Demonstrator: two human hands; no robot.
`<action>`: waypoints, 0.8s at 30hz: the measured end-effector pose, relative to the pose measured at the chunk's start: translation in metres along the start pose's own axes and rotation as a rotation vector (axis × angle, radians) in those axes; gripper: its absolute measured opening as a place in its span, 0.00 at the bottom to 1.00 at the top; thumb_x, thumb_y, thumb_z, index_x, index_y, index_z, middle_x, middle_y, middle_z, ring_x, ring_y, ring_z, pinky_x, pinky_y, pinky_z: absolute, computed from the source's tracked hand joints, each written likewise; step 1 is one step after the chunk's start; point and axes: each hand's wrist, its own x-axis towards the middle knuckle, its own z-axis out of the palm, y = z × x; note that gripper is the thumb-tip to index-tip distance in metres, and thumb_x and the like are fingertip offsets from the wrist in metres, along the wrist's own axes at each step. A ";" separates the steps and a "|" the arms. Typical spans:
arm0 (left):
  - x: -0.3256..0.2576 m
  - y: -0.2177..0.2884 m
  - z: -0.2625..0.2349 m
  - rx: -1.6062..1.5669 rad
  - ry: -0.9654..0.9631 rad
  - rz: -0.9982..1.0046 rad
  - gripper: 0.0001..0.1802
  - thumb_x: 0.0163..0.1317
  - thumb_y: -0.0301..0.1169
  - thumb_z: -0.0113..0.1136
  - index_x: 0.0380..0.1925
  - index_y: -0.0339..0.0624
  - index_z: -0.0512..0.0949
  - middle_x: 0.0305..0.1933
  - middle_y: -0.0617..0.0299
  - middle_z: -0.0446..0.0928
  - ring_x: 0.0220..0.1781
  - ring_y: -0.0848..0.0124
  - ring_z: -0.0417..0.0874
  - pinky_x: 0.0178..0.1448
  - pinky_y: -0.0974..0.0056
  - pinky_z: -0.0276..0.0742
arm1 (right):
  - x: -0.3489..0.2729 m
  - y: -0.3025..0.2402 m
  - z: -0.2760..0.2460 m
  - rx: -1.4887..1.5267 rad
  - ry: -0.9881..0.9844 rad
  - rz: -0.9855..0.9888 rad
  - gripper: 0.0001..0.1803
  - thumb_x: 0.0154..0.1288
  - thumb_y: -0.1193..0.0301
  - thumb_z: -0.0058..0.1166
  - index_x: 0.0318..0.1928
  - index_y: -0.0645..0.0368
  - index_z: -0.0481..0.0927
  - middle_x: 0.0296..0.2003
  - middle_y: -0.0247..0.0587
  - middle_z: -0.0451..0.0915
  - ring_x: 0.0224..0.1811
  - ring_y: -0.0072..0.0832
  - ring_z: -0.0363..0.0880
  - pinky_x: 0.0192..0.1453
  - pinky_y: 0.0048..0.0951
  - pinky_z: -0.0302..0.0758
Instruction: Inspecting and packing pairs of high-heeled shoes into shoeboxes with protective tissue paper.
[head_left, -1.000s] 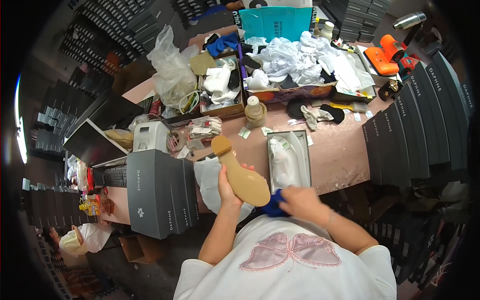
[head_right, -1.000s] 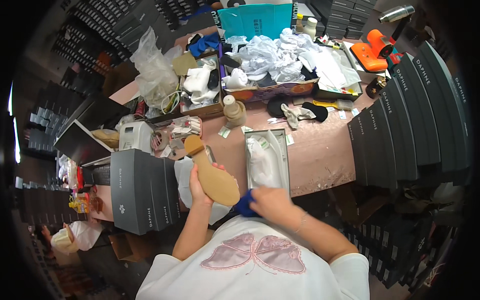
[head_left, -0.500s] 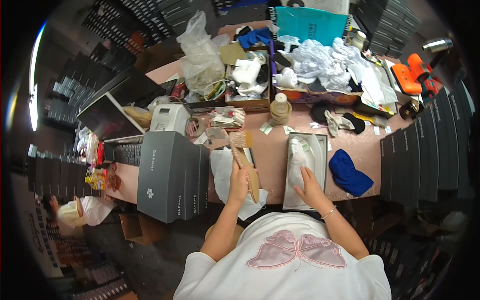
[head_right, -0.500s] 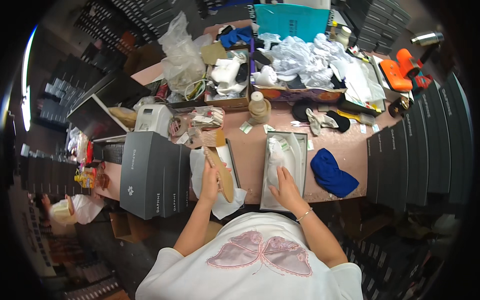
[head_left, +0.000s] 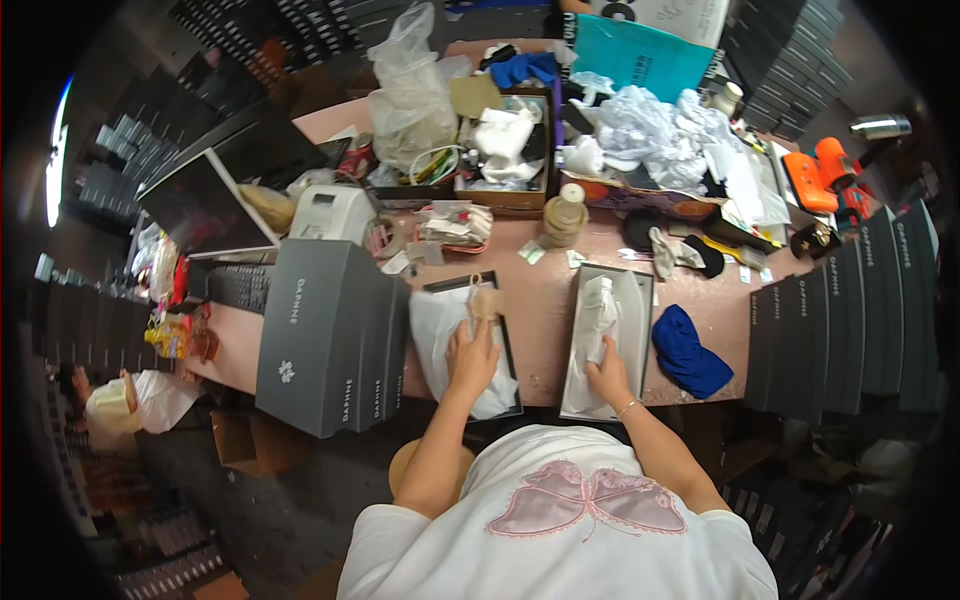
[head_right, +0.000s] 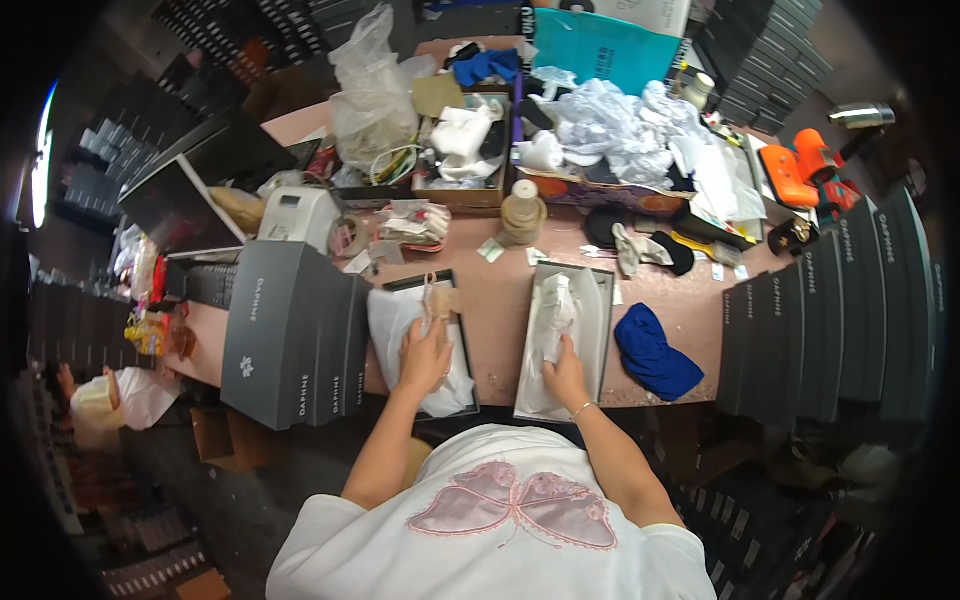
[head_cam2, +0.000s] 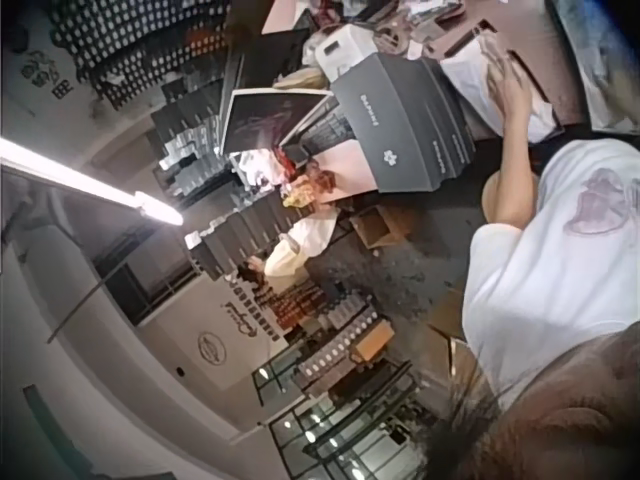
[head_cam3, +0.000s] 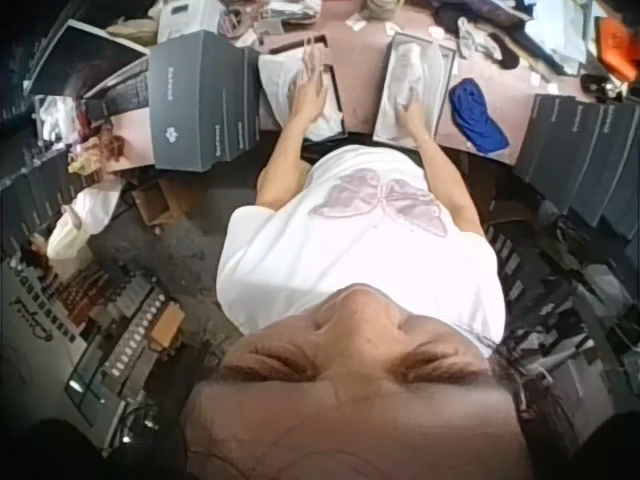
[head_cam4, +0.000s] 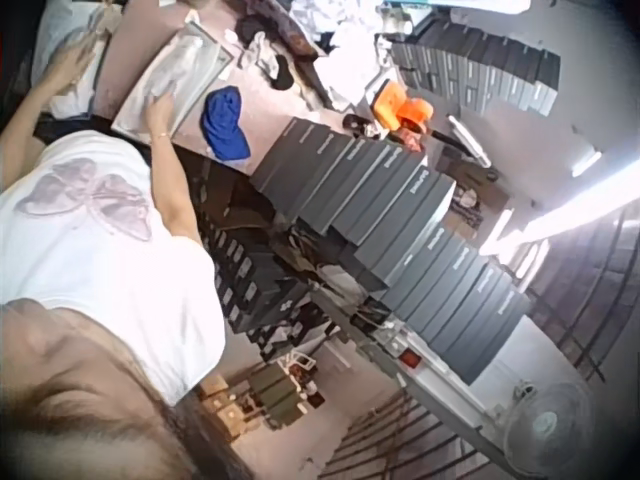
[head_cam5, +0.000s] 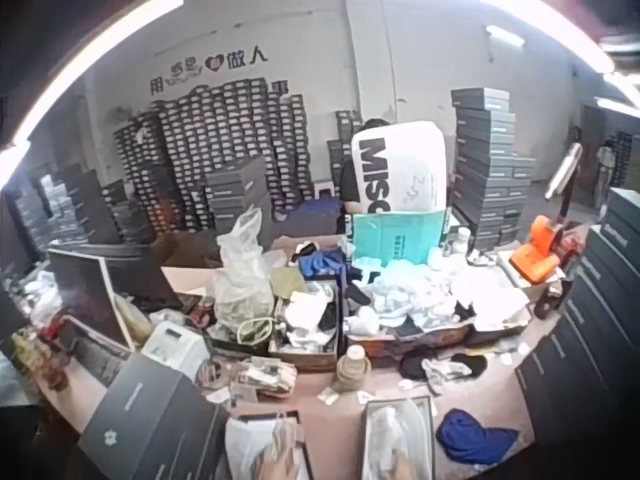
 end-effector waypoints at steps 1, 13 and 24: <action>0.005 -0.002 -0.004 -0.096 -0.005 0.078 0.31 0.56 0.36 0.64 0.59 0.37 0.69 0.62 0.39 0.63 0.61 0.44 0.67 0.64 0.48 0.63 | -0.001 0.000 -0.007 0.083 0.019 -0.022 0.38 0.56 0.67 0.59 0.65 0.67 0.58 0.49 0.60 0.75 0.48 0.42 0.77 0.51 0.38 0.73; -0.037 0.109 -0.002 -1.690 -0.524 -0.079 0.49 0.47 0.32 0.66 0.69 0.38 0.53 0.64 0.49 0.65 0.64 0.61 0.70 0.67 0.59 0.66 | -0.053 -0.135 -0.106 0.153 0.282 -0.455 0.18 0.62 0.70 0.58 0.52 0.59 0.75 0.44 0.53 0.77 0.52 0.40 0.75 0.56 0.36 0.69; -0.039 0.089 0.001 -2.052 -0.314 -0.489 0.32 0.53 0.43 0.51 0.59 0.43 0.67 0.59 0.53 0.71 0.61 0.58 0.73 0.67 0.54 0.67 | -0.107 -0.168 -0.097 0.226 -0.020 -0.640 0.12 0.57 0.74 0.60 0.42 0.61 0.78 0.39 0.42 0.79 0.45 0.36 0.77 0.48 0.35 0.72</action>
